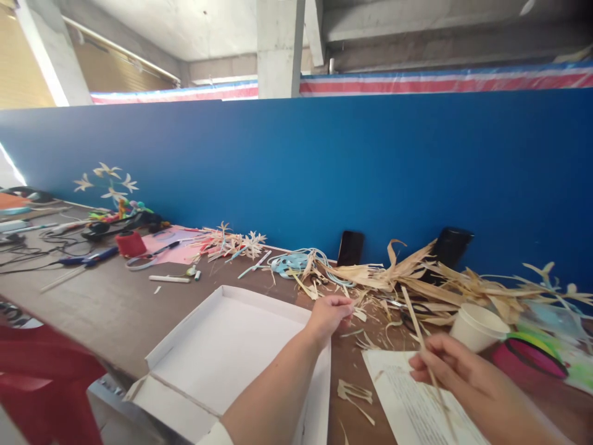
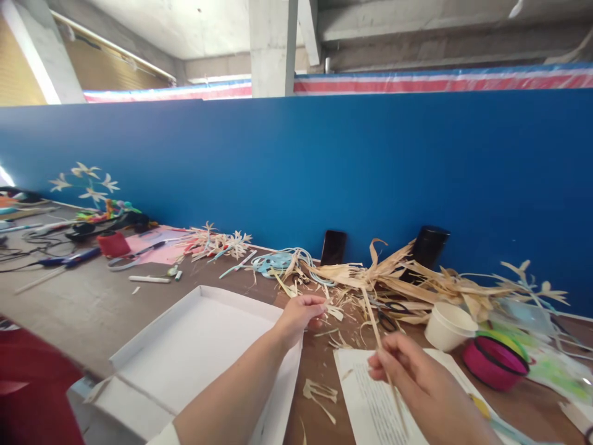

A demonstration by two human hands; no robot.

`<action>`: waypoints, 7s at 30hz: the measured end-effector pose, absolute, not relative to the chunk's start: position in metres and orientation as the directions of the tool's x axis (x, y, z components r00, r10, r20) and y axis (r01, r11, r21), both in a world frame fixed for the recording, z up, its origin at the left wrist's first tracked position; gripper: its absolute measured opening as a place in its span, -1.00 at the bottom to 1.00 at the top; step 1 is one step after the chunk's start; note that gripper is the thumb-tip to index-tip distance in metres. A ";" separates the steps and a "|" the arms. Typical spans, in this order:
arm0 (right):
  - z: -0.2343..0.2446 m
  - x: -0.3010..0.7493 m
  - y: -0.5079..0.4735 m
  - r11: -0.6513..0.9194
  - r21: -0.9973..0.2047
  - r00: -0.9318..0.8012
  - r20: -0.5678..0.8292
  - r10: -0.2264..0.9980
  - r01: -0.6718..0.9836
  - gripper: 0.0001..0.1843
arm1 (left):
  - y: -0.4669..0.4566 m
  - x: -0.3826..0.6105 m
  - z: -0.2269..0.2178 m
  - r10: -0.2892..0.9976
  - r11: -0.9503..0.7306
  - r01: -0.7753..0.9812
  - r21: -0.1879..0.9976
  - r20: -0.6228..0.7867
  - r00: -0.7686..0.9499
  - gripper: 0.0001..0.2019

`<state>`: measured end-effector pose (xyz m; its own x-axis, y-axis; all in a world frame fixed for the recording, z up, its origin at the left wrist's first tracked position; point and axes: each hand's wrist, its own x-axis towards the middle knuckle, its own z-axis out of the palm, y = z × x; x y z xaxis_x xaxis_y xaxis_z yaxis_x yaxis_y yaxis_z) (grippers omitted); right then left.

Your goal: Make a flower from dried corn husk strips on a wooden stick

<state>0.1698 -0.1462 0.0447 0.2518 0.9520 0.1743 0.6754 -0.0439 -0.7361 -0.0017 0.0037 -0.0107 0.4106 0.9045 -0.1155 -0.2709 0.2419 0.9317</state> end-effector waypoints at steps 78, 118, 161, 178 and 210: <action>-0.020 0.151 -0.059 0.006 -0.992 0.456 0.061 0.888 0.122 -0.47 | 0.001 0.007 -0.017 0.939 0.131 -0.017 0.991 -0.119 0.322 -0.94; -0.021 0.138 -0.058 -0.018 -1.000 0.369 -0.010 0.929 0.019 -0.44 | -0.007 0.008 -0.010 0.942 0.090 0.032 0.995 -0.096 0.321 -0.93; -0.002 0.132 -0.068 0.050 -0.990 0.412 -0.009 0.911 -0.131 -0.52 | -0.012 0.009 -0.019 0.878 -0.070 0.069 0.995 0.028 0.477 -0.66; -0.008 0.138 -0.065 0.116 -0.980 0.469 0.028 0.883 -0.161 -0.56 | -0.006 0.011 -0.020 0.875 0.107 -0.073 0.992 -0.059 0.481 -0.88; -0.010 0.086 -0.137 -0.146 -0.989 0.126 -0.143 0.982 0.020 -0.34 | 0.003 -0.002 -0.016 0.980 -0.174 0.083 0.981 0.164 0.113 -0.80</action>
<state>0.0857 -0.1375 -0.0101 0.1257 0.9817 -0.1428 0.0200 -0.1464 -0.9890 -0.0016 0.0034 -0.0158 0.1125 0.9800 0.1642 0.0826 -0.1739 0.9813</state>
